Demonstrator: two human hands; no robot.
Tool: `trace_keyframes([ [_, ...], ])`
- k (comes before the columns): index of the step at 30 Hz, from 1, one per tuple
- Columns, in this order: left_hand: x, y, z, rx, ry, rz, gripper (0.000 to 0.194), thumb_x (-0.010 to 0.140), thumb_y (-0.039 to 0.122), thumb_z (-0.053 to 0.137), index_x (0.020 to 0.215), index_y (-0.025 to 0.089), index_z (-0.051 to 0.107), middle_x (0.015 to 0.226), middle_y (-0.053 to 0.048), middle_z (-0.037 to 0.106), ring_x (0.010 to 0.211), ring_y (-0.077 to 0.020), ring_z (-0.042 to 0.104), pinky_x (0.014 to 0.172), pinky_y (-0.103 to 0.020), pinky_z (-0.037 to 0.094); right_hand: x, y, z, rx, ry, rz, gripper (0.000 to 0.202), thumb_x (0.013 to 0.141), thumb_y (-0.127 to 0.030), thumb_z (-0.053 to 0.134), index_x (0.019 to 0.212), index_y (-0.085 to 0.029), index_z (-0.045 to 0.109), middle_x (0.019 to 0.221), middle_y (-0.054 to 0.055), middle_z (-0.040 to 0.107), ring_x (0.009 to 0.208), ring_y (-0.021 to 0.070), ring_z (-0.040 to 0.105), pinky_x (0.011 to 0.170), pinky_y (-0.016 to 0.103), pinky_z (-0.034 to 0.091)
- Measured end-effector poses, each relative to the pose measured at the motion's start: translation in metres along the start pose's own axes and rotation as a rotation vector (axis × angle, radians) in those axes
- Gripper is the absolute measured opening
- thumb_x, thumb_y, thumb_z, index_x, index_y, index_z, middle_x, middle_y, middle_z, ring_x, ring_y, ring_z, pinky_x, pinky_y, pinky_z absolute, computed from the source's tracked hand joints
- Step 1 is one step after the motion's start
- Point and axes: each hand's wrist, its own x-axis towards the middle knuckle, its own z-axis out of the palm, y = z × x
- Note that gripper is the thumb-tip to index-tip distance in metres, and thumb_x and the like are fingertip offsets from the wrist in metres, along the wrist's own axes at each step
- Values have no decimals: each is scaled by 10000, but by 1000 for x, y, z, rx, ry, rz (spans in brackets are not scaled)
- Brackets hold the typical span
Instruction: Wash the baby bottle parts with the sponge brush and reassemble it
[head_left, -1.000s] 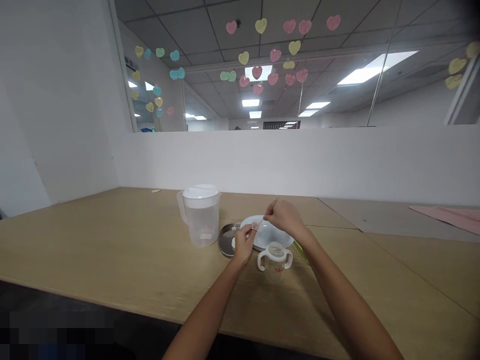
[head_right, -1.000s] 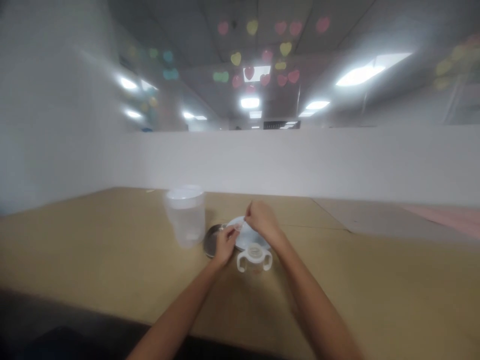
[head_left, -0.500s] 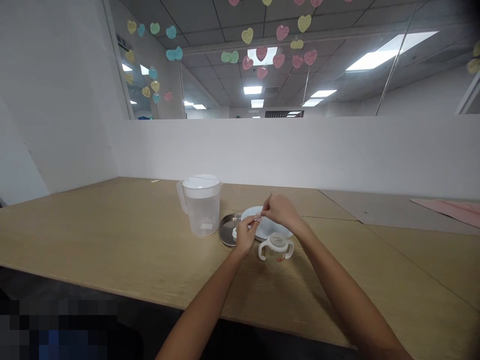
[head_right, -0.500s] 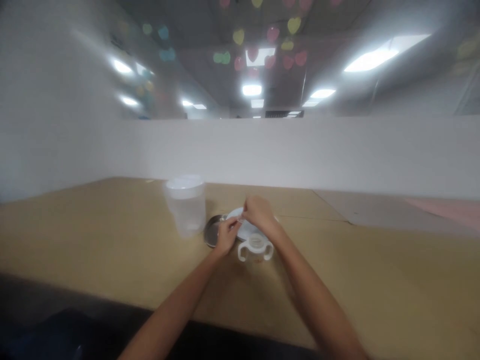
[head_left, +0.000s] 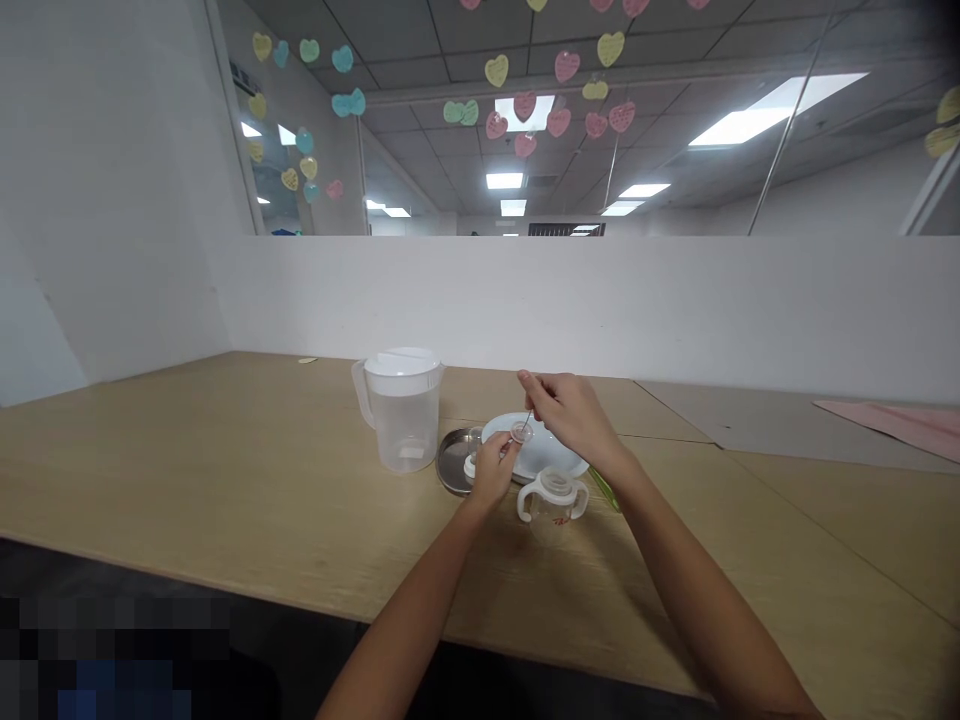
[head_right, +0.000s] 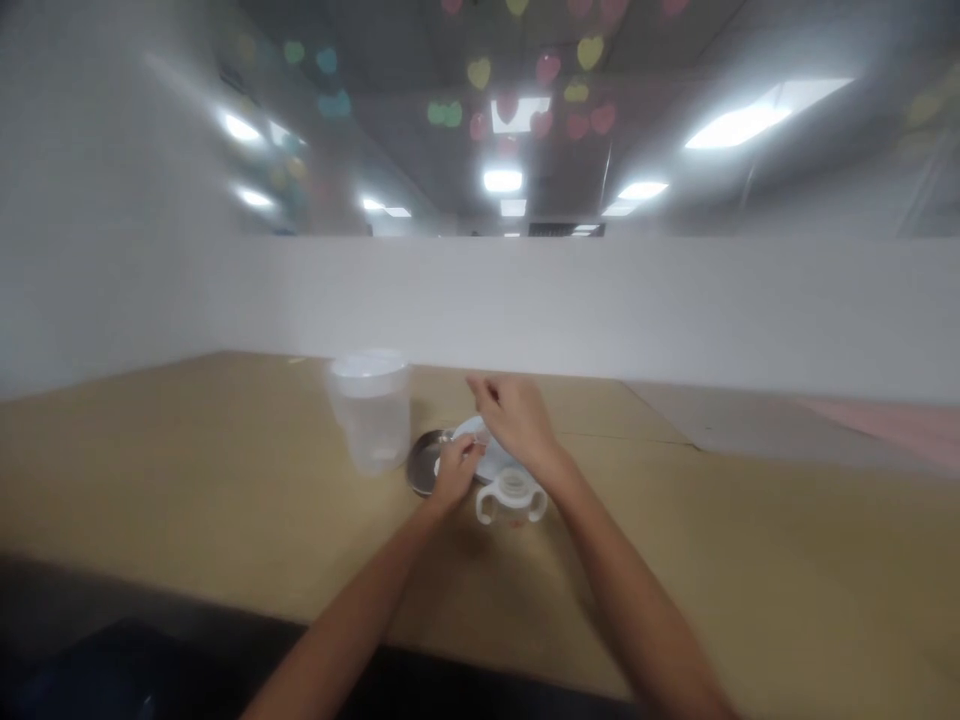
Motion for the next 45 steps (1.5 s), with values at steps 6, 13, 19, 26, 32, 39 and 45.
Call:
trace_keyframes([
  [6, 1, -6, 2, 10, -13, 21, 283, 821, 303, 435, 587, 165, 511, 638, -2, 536, 657, -132, 464, 634, -241, 336, 1, -3, 6, -37, -38, 46, 592, 926, -466, 222, 573, -155, 580, 588, 49, 620, 517, 117, 556, 575, 215, 367],
  [13, -2, -2, 1, -24, 0, 9, 294, 809, 318, 430, 566, 169, 498, 628, -1, 528, 644, -133, 462, 636, -240, 329, 9, 10, 20, -144, -123, 46, 659, 949, -433, 120, 582, -147, 587, 518, 62, 588, 524, 129, 587, 610, 210, 396],
  [19, 3, -5, -6, -103, 109, -74, 330, 809, 408, 439, 630, 166, 575, 650, -7, 572, 652, -140, 480, 630, -231, 346, 15, 27, 44, -264, -336, -89, 452, 949, -356, 280, 834, -109, 641, 613, 70, 636, 511, 116, 591, 619, 195, 400],
  [26, 2, -2, -4, -115, 31, -47, 296, 808, 335, 449, 699, 135, 637, 674, -14, 616, 653, -146, 506, 625, -233, 370, 14, 32, 60, -416, -377, -157, 309, 931, -205, 330, 969, -102, 619, 887, 137, 673, 815, 177, 636, 673, 213, 391],
  [32, 5, -2, -3, -167, 41, -40, 280, 796, 337, 477, 756, 122, 650, 736, -36, 652, 704, -160, 546, 676, -244, 411, 13, 31, 55, -464, -403, -135, 367, 934, -283, 312, 899, -135, 645, 898, 125, 675, 844, 192, 623, 667, 235, 386],
  [39, 3, 2, -2, -90, -5, 2, 232, 787, 302, 515, 817, 117, 653, 787, -55, 671, 732, -171, 580, 695, -257, 435, 18, 33, 46, -444, -331, -67, 416, 910, -333, 328, 794, -138, 677, 827, 119, 678, 788, 181, 613, 617, 235, 351],
  [45, 3, -5, -2, -41, -13, 26, 182, 784, 263, 525, 793, 126, 644, 794, -58, 667, 754, -171, 591, 706, -254, 432, 16, 30, 38, -451, -395, -24, 356, 874, -357, 410, 797, -149, 688, 799, 104, 680, 738, 170, 609, 598, 228, 340],
])
